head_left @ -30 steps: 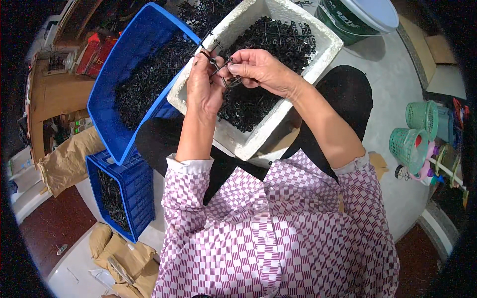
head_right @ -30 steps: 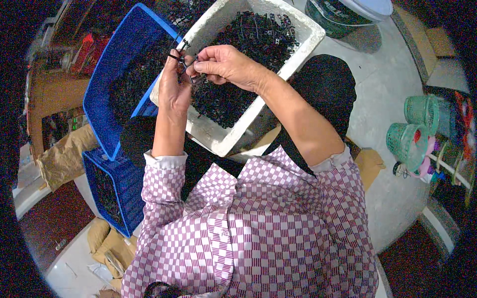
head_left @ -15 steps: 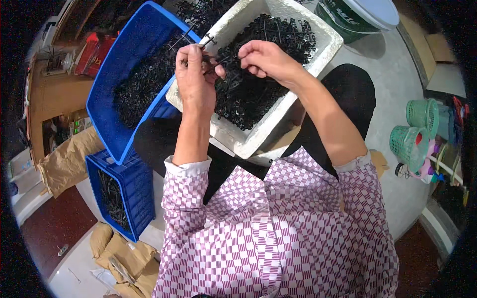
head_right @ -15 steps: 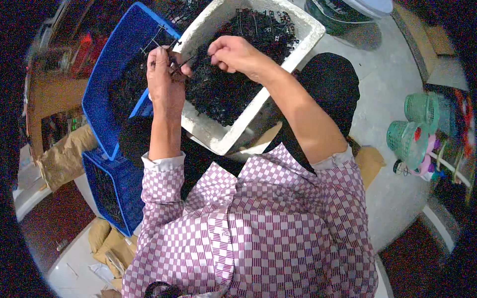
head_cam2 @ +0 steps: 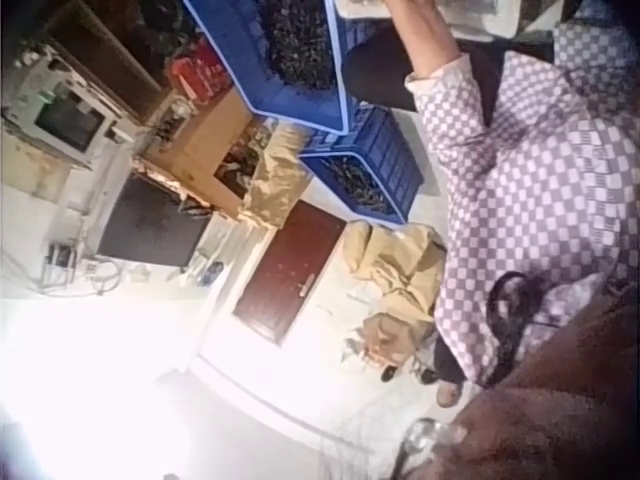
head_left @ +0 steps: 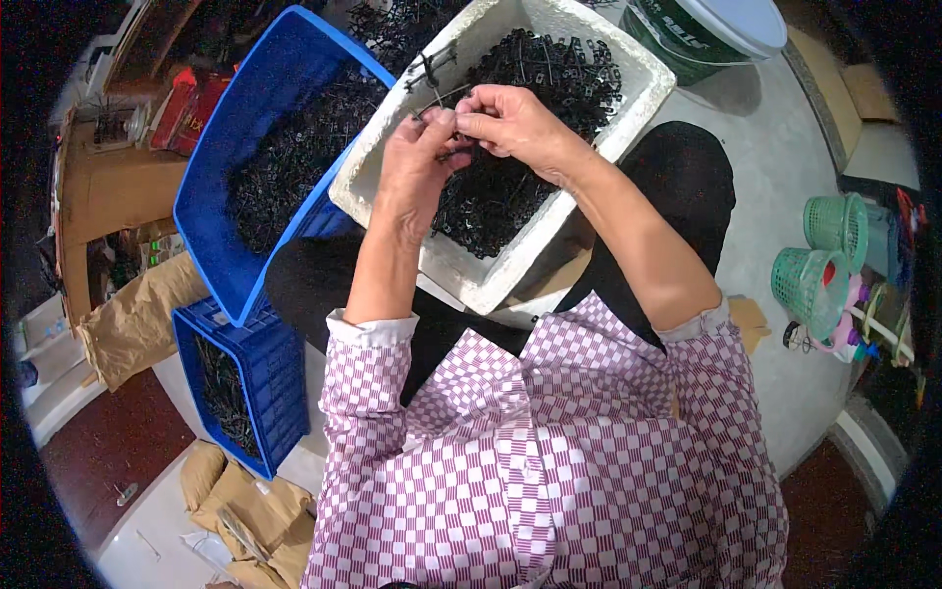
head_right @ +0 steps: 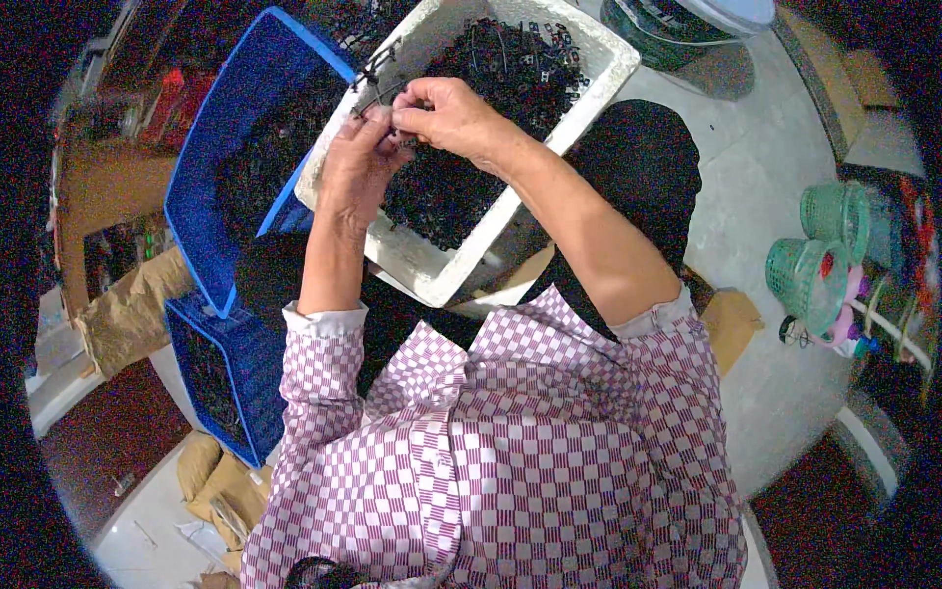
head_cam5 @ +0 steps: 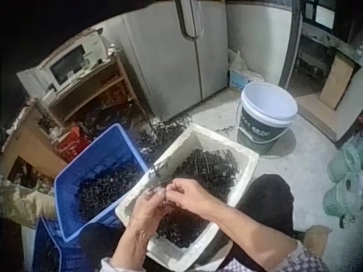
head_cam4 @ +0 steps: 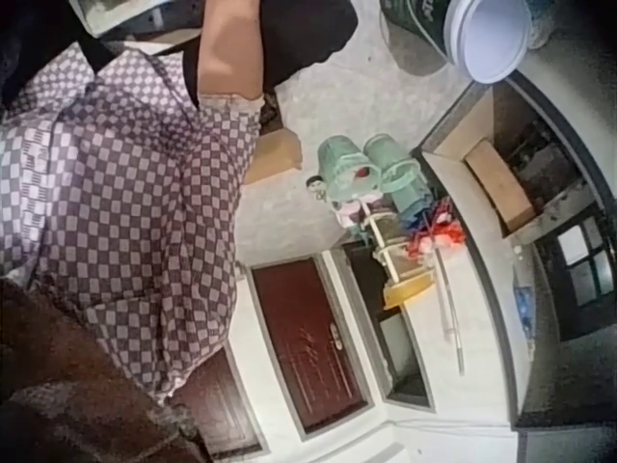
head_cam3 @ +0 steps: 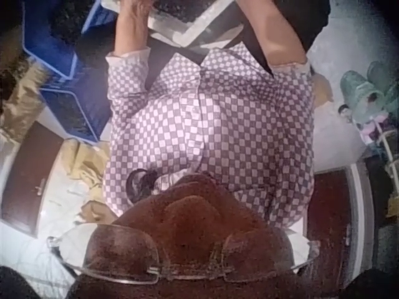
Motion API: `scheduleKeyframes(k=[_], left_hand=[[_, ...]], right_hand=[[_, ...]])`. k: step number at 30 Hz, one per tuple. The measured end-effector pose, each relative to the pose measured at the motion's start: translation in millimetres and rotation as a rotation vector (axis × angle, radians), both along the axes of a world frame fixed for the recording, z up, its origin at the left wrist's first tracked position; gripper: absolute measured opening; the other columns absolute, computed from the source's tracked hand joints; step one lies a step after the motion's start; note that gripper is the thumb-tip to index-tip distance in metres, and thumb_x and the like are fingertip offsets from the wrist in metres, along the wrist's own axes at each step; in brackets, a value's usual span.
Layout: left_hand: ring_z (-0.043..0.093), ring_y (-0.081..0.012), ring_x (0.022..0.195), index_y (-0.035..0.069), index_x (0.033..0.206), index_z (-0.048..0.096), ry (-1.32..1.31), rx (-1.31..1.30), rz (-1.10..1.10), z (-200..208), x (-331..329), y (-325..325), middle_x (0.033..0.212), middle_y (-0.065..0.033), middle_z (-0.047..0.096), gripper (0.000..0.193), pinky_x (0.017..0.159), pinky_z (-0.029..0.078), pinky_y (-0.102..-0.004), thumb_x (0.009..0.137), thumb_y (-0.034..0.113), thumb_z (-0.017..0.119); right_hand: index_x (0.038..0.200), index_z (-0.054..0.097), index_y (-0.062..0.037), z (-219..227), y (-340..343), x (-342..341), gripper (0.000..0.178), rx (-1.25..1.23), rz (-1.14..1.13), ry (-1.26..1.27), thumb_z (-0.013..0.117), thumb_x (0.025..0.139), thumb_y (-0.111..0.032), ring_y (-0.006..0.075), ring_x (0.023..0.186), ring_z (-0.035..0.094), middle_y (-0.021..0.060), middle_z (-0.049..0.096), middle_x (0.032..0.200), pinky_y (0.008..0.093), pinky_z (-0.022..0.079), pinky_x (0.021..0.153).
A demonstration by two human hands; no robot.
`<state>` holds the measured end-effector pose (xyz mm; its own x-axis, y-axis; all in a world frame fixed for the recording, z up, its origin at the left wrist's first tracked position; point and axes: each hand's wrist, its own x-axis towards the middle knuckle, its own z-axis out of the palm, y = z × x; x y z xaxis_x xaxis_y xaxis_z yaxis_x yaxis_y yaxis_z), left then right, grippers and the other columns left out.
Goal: Sorting and inspecting small black plastic components from a large bin into smaller containers.
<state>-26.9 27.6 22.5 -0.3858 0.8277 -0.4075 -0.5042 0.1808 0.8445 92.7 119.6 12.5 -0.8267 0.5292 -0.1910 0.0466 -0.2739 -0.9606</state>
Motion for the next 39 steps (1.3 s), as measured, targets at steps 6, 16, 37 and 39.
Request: scheduleKeyframes(k=[6,16,37,39], left_hand=[[0.056,-0.0103,0.062,0.005,0.09,0.05,0.175,0.093,0.008,-3.3,13.8,2.4,0.079,-0.0033,0.057,0.012,0.054,0.045,-0.022,0.085,0.014,0.057],[0.053,-0.0086,0.058,0.001,0.087,0.046,0.554,0.243,-0.038,-8.3,38.2,9.5,0.07,-0.0024,0.053,0.011,0.05,0.043,-0.021,0.087,0.009,0.054],[0.054,-0.0113,0.059,0.005,0.087,0.046,0.254,0.254,0.184,-5.9,12.4,8.0,0.075,-0.0039,0.055,0.013,0.051,0.044,-0.0228,0.085,0.012,0.057],[0.054,-0.0109,0.058,0.005,0.087,0.046,0.285,0.228,0.129,-5.5,13.6,6.8,0.075,-0.0036,0.055,0.011,0.05,0.043,-0.0227,0.086,0.011,0.056]], right_hand=[[0.081,0.056,-0.0075,-0.9,-5.9,-1.5,0.007,-0.114,-0.174,0.012,0.056,0.082,-0.015,0.0051,0.054,0.043,-0.0025,0.051,0.067,0.019,0.032,0.045],[0.081,0.055,-0.0045,-13.7,-2.0,-10.0,0.005,-0.55,-0.624,0.149,0.051,0.081,-0.007,0.0137,0.056,0.048,0.0042,0.052,0.07,0.0237,0.035,0.045],[0.087,0.055,-0.0065,-8.1,-9.2,-1.2,0.007,-0.494,-0.147,0.213,0.052,0.087,-0.014,0.0028,0.059,0.045,-0.0004,0.057,0.075,0.0141,0.035,0.048],[0.083,0.055,-0.0064,-11.1,-6.5,2.0,0.008,-0.497,-0.125,0.196,0.053,0.086,-0.014,0.0043,0.058,0.046,0.0,0.057,0.075,0.016,0.035,0.048]])
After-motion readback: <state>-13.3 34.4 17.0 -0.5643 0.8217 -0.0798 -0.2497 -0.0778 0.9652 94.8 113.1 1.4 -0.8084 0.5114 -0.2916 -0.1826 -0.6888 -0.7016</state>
